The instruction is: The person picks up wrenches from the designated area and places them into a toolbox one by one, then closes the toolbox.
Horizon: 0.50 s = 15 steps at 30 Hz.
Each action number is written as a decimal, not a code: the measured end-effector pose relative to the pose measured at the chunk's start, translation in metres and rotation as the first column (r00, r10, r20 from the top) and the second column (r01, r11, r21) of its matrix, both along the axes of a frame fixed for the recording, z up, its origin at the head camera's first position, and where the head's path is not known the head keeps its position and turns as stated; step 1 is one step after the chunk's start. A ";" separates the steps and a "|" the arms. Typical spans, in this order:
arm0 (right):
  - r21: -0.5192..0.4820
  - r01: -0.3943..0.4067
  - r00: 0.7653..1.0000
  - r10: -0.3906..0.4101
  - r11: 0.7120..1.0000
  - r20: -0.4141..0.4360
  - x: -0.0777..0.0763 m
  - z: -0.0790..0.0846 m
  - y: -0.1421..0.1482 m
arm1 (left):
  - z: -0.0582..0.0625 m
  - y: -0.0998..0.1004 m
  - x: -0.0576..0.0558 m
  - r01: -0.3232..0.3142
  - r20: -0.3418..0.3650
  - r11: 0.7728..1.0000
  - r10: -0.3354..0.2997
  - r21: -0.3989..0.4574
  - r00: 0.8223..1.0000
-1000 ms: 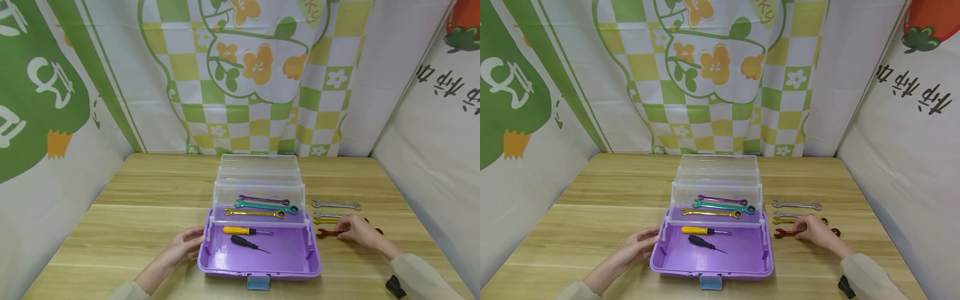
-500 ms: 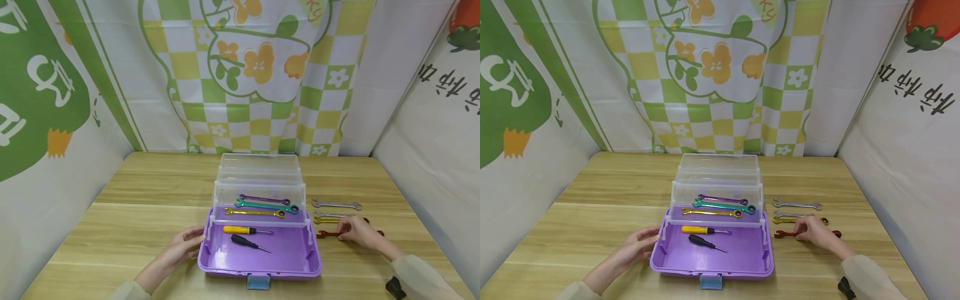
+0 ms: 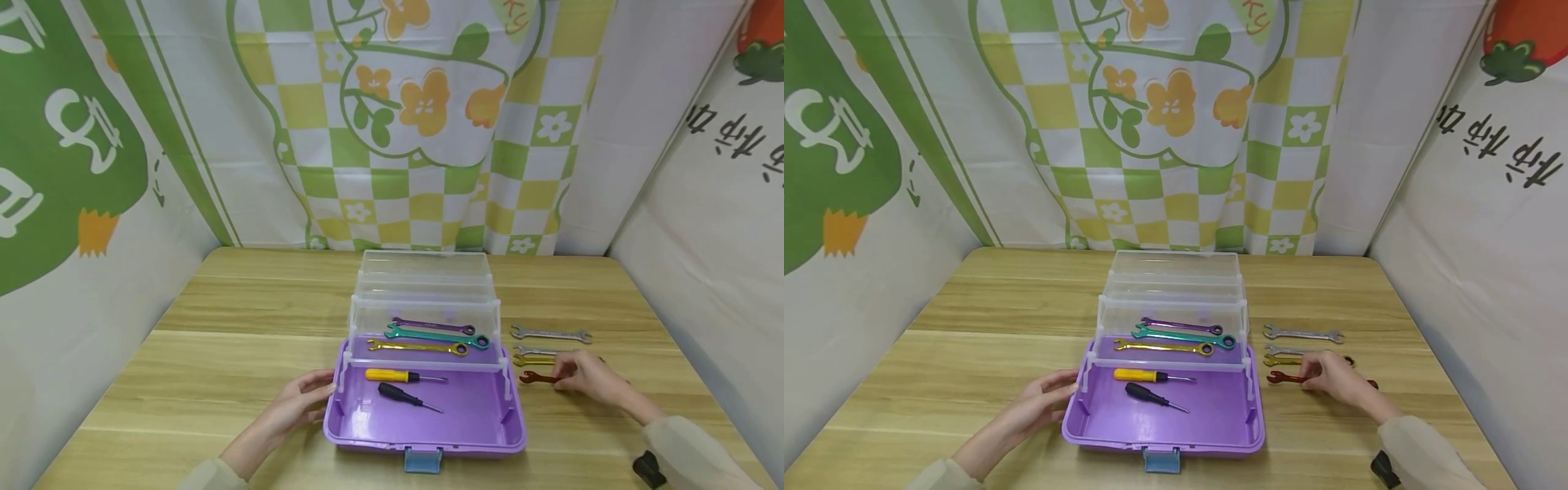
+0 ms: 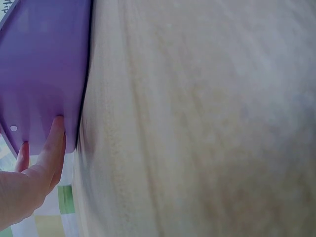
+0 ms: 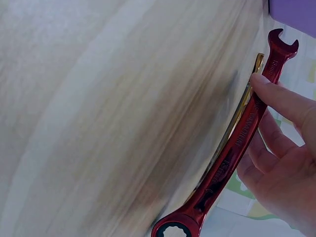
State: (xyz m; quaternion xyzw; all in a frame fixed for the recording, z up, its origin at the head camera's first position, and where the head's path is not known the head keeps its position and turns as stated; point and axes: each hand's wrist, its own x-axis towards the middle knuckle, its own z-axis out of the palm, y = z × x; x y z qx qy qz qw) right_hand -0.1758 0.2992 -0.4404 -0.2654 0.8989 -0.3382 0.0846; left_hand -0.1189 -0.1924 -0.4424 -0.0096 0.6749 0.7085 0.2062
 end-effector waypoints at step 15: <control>0.014 -0.060 0.996 0.060 0.998 -0.063 -0.001 0.022 -0.001 | 0.001 0.000 0.000 -0.001 -0.002 1.000 0.001 -0.007 1.000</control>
